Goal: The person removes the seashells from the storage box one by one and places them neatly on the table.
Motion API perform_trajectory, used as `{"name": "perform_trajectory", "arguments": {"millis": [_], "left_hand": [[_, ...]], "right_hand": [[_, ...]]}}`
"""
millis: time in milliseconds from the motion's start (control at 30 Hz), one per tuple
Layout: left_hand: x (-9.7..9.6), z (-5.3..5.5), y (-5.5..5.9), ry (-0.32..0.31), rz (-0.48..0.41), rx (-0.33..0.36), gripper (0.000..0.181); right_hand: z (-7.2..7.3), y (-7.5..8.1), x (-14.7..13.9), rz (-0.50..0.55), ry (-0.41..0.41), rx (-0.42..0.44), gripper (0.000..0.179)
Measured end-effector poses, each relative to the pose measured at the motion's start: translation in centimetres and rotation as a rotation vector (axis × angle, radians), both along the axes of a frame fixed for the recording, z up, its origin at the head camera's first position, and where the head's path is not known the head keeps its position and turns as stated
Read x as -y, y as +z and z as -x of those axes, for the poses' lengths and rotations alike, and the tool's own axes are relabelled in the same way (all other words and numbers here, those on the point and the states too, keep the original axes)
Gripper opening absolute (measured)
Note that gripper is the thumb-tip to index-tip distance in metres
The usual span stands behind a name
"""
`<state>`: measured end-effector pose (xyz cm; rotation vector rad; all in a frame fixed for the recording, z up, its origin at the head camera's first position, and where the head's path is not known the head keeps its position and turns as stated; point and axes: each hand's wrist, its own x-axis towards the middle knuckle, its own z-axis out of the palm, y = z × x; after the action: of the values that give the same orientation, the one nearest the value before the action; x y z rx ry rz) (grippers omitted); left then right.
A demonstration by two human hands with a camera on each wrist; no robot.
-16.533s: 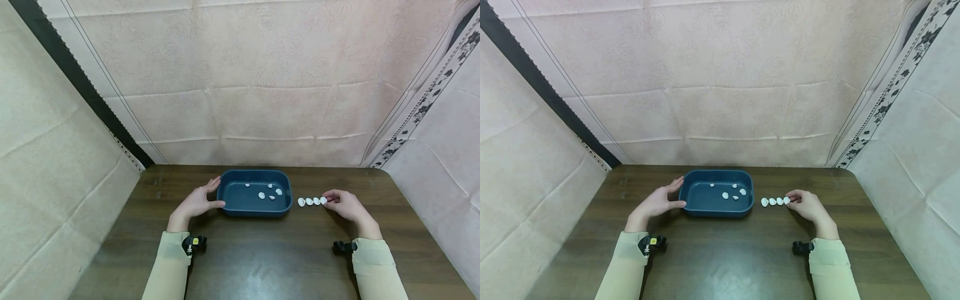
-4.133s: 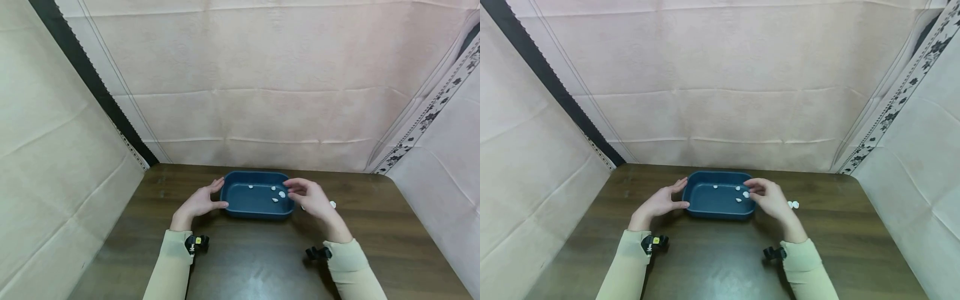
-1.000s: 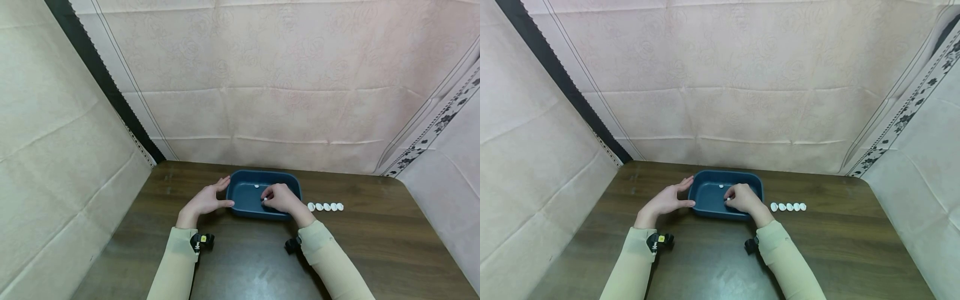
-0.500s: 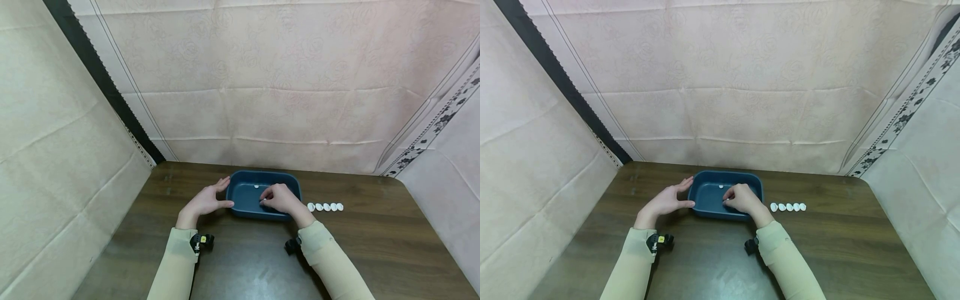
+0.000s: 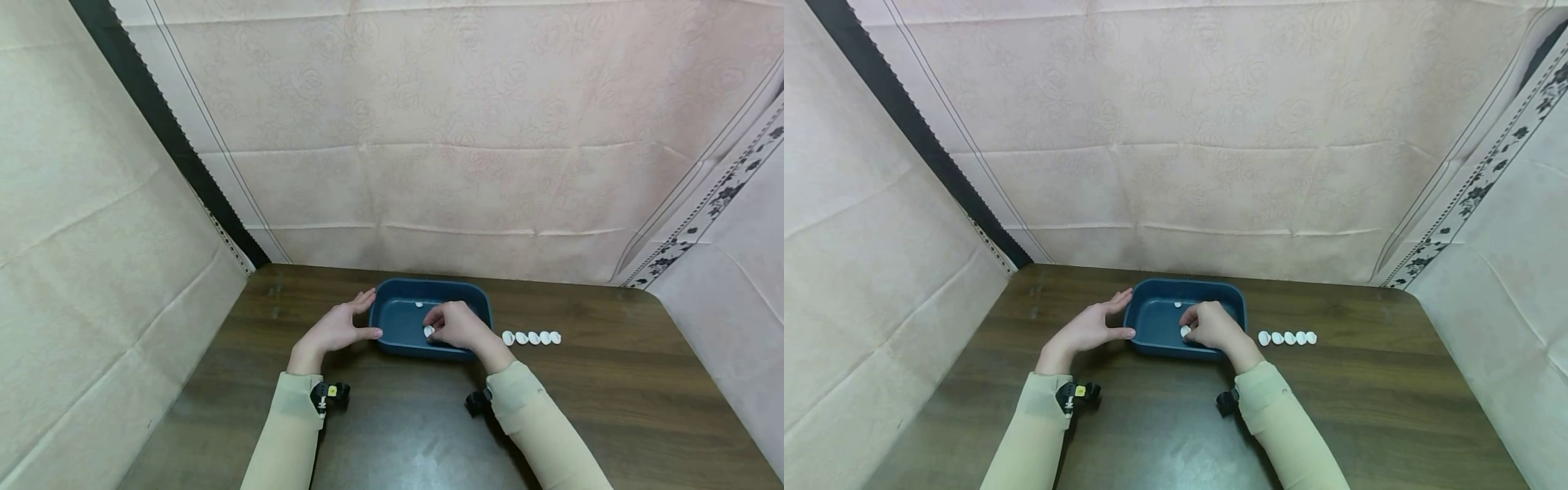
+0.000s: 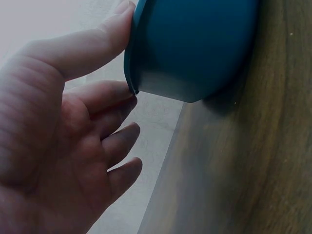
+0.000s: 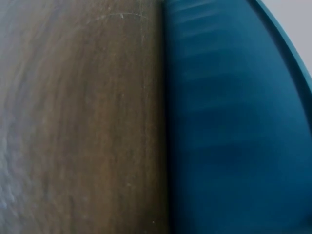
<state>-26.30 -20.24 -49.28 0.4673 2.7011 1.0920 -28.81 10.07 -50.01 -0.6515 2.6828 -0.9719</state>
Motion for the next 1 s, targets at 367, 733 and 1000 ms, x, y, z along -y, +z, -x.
{"name": "perform_trajectory", "arguments": {"millis": [367,733,1000], "left_hand": [[-0.2,-0.1,0.3,-0.001,-0.008,0.008,0.089],[-0.1,-0.1,0.0,0.012,0.002,0.011,0.089],[0.1,-0.1,-0.2,-0.003,0.002,-0.001,0.089]], "right_hand": [[-0.1,0.1,-0.2,-0.004,0.023,-0.011,0.018],[0.0,0.0,-1.2,0.220,-0.053,-0.132,0.031],[-0.7,0.8,-3.2,0.356,-0.137,-0.210,0.032]]}}
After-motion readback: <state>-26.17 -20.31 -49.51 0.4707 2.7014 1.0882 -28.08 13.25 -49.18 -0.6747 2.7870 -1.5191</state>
